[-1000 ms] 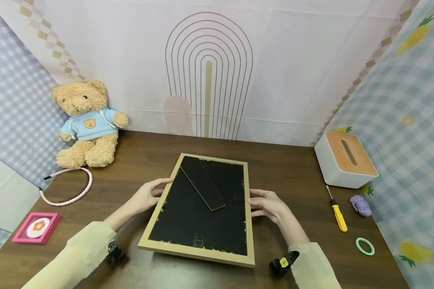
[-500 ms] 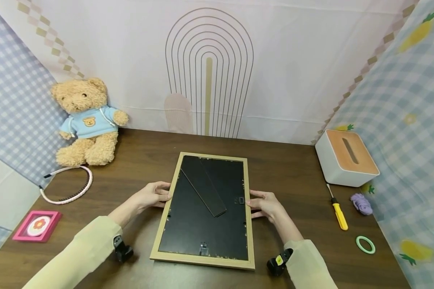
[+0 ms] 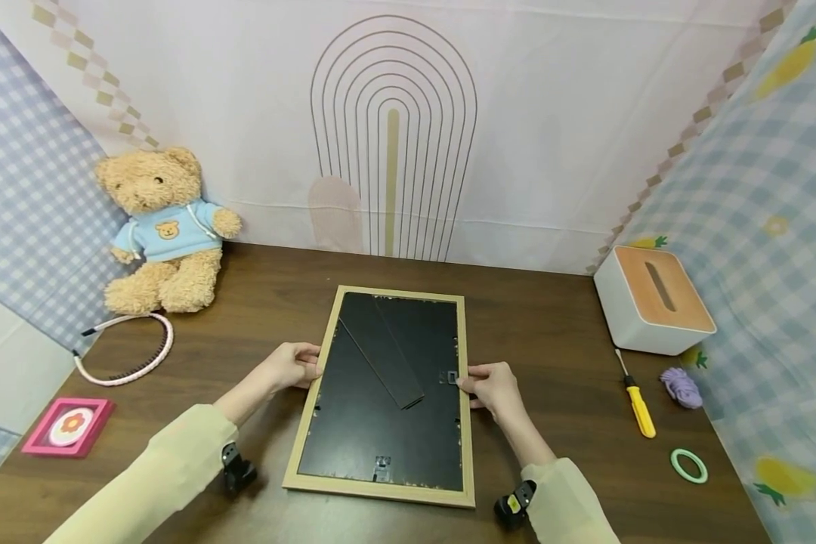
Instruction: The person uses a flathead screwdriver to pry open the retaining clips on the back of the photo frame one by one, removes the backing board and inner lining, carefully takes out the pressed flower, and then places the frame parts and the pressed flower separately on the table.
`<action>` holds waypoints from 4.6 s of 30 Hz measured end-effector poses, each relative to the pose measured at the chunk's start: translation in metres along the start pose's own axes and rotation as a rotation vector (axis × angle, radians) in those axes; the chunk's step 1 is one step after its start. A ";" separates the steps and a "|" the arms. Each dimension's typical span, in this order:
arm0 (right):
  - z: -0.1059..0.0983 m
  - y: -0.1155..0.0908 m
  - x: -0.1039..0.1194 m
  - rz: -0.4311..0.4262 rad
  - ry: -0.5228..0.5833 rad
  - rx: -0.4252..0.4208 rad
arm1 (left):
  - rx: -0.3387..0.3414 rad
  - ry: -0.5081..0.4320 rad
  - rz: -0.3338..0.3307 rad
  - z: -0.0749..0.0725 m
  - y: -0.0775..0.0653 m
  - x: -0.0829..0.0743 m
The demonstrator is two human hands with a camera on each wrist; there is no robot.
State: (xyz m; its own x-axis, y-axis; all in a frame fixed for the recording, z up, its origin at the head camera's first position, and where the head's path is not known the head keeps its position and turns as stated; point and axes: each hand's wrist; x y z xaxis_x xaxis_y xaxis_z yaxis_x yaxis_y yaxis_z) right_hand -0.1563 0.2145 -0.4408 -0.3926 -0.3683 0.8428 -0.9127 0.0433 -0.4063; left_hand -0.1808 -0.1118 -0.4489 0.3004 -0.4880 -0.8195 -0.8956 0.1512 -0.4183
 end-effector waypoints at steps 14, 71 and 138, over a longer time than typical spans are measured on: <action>0.005 0.001 -0.004 -0.025 -0.042 -0.041 | -0.031 0.020 0.008 0.001 0.008 0.004; -0.113 0.014 -0.063 -0.386 -0.155 -0.124 | 0.037 0.015 0.092 -0.006 0.007 0.010; 0.081 0.002 0.017 -0.579 -0.373 0.523 | 0.133 0.197 0.315 -0.015 0.005 0.024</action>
State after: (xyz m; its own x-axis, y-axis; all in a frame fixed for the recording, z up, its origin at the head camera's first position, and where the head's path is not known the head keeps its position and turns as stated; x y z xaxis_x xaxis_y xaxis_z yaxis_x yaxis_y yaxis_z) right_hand -0.1551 0.1335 -0.4558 0.2649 -0.4853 0.8332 -0.7525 -0.6444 -0.1361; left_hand -0.1831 -0.1354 -0.4643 -0.0624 -0.5539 -0.8302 -0.8798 0.4233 -0.2163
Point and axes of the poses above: each hand's wrist, its own y-axis towards the middle knuckle, its own z-axis out of the palm, x = y × z, and after that the axes turned 5 degrees about y, right-handed
